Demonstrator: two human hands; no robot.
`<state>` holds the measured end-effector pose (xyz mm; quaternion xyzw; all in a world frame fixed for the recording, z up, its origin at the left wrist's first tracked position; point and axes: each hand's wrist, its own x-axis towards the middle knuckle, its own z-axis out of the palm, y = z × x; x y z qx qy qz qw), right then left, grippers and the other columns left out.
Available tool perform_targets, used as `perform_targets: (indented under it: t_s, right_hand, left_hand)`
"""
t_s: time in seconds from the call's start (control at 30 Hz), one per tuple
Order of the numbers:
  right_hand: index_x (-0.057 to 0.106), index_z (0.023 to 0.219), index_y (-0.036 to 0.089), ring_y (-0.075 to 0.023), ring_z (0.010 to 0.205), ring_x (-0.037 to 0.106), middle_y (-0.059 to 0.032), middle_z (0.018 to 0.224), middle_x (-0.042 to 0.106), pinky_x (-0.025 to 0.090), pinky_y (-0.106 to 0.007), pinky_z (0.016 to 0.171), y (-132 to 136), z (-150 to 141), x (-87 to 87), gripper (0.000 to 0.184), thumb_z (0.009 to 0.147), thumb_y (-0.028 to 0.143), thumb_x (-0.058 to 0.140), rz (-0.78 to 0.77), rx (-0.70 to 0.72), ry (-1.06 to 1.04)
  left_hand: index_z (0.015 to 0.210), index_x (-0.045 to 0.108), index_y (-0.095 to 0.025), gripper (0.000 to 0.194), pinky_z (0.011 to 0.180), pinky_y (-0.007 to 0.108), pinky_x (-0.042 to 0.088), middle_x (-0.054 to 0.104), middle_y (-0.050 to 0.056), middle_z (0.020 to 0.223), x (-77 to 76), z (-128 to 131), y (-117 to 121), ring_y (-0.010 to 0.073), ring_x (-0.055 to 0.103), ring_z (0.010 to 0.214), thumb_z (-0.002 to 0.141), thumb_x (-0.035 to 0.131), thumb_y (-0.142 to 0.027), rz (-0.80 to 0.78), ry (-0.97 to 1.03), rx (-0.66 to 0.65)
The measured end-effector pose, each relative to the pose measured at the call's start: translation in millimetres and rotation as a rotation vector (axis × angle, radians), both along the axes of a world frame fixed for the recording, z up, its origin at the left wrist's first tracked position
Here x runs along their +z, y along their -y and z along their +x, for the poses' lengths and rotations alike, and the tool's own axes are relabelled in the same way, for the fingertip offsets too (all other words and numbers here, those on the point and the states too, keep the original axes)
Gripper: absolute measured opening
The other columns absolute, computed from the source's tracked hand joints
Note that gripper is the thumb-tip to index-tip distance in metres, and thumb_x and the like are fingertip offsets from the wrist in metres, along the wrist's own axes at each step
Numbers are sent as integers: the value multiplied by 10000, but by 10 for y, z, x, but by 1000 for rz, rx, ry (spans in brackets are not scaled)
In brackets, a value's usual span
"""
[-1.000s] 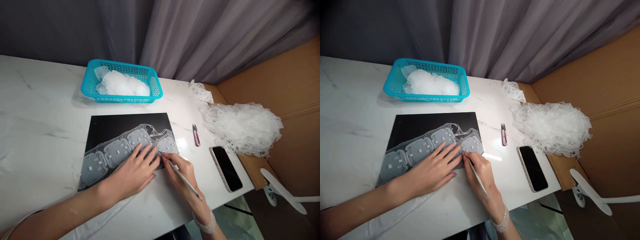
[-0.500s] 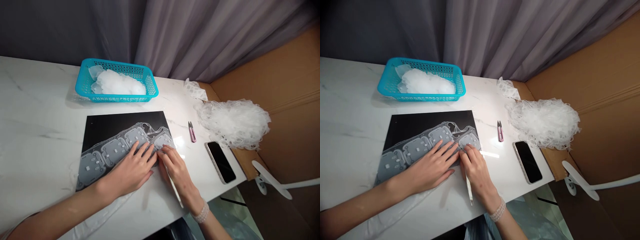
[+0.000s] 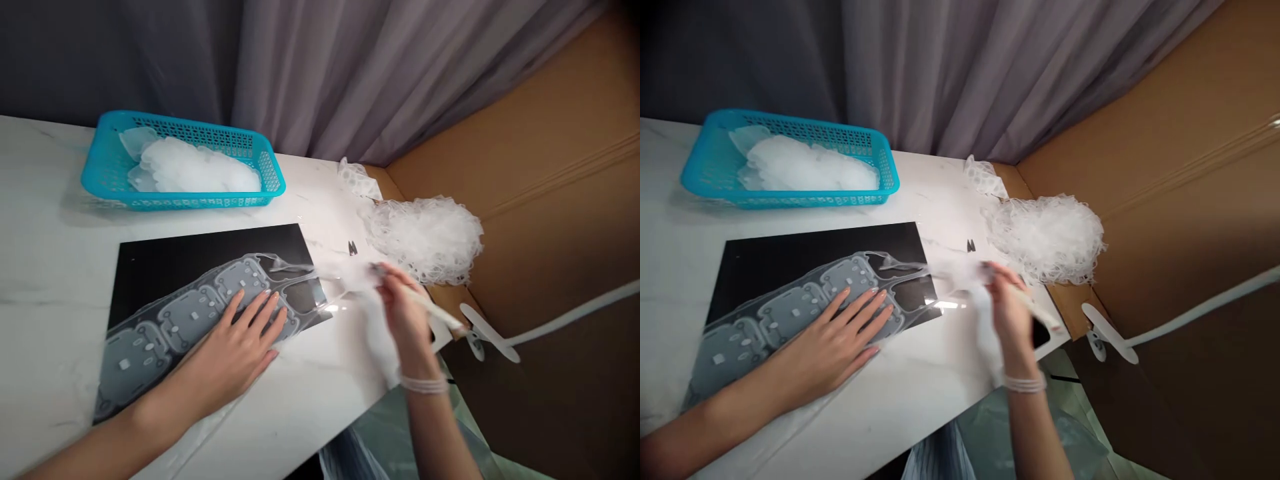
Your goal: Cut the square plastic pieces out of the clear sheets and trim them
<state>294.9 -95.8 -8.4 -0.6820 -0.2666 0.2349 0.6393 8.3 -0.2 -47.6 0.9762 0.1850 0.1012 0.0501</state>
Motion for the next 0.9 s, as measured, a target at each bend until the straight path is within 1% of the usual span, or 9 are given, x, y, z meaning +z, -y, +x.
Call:
perform_targets:
  t_s: [0.1, 0.2, 0.3, 0.47, 0.53, 0.6, 0.67, 0.77, 0.9]
  right_hand:
    - [757, 937, 206, -102, 642, 681, 20, 669, 689, 589, -219, 710, 73, 527, 116, 138, 805, 177, 734, 73, -144, -111]
    - [733, 952, 187, -67, 557, 616, 67, 598, 624, 570, -185, 648, -6, 576, 227, 202, 755, 157, 764, 201, -226, -129]
    - [711, 1004, 209, -107, 671, 678, 40, 707, 685, 589, -238, 686, -222, 191, 409, 217, 791, 177, 740, 206, -48, -148]
    - [686, 1039, 255, -214, 934, 743, -45, 955, 772, 620, -379, 804, -689, -610, 828, 170, 893, 270, 600, 87, 420, -142]
    - [679, 1043, 260, -231, 949, 747, -57, 997, 774, 629, -401, 794, -854, -824, 987, 191, 905, 291, 549, 81, 522, -42]
    - [682, 1025, 260, -239, 945, 750, -59, 1024, 773, 639, -399, 760, -993, -984, 1119, 200, 899, 307, 533, 90, 588, 39]
    - [692, 997, 265, -234, 913, 756, -48, 1015, 777, 641, -373, 719, -1093, -1109, 1214, 183, 882, 312, 558, 123, 632, 42]
    - [702, 1016, 293, -223, 852, 761, -28, 946, 783, 626, -344, 670, -1153, -1233, 1284, 172, 907, 330, 575, 184, 673, 26]
    - [678, 1112, 327, -215, 700, 753, -34, 816, 777, 576, -324, 533, -1122, -1249, 1277, 353, 1019, 487, 377, 213, 668, 46]
  left_hand:
    - [1401, 557, -169, 470, 1150, 600, 291, 495, 175, 1493, 48, 3, -5, 367, 469, 1372, 991, 461, -380, -22, -29, -9]
    - [1383, 568, -173, 455, 1147, 586, 320, 519, 158, 1478, 100, 4, -42, 356, 470, 1376, 974, 507, -364, -99, -15, -9]
    - [1321, 614, -173, 392, 1139, 521, 380, 587, 127, 1418, 237, 13, -153, 308, 518, 1344, 975, 491, -311, -321, 87, 30]
    - [1244, 659, -217, 411, 970, 384, 551, 723, 69, 1217, 716, -49, -440, 244, 683, 1124, 944, 550, -477, -1040, 455, 325]
    - [1286, 639, -221, 447, 959, 374, 557, 737, 69, 1185, 909, -126, -520, 231, 703, 1079, 932, 586, -489, -1299, 650, 328]
    - [1260, 663, -214, 405, 937, 350, 567, 757, 67, 1128, 1061, -217, -567, 213, 717, 1032, 939, 604, -452, -1434, 824, 303]
    - [1141, 727, -209, 307, 889, 303, 582, 773, 52, 1059, 1173, -310, -589, 190, 730, 968, 926, 642, -410, -1442, 952, 306]
    - [966, 770, -217, 194, 822, 240, 589, 783, 16, 961, 1294, -436, -597, 153, 736, 868, 899, 687, -379, -1356, 1023, 362]
    - [831, 765, -221, 153, 783, 212, 588, 774, -12, 836, 1396, -544, -570, 140, 731, 800, 887, 692, -344, -1250, 1004, 432]
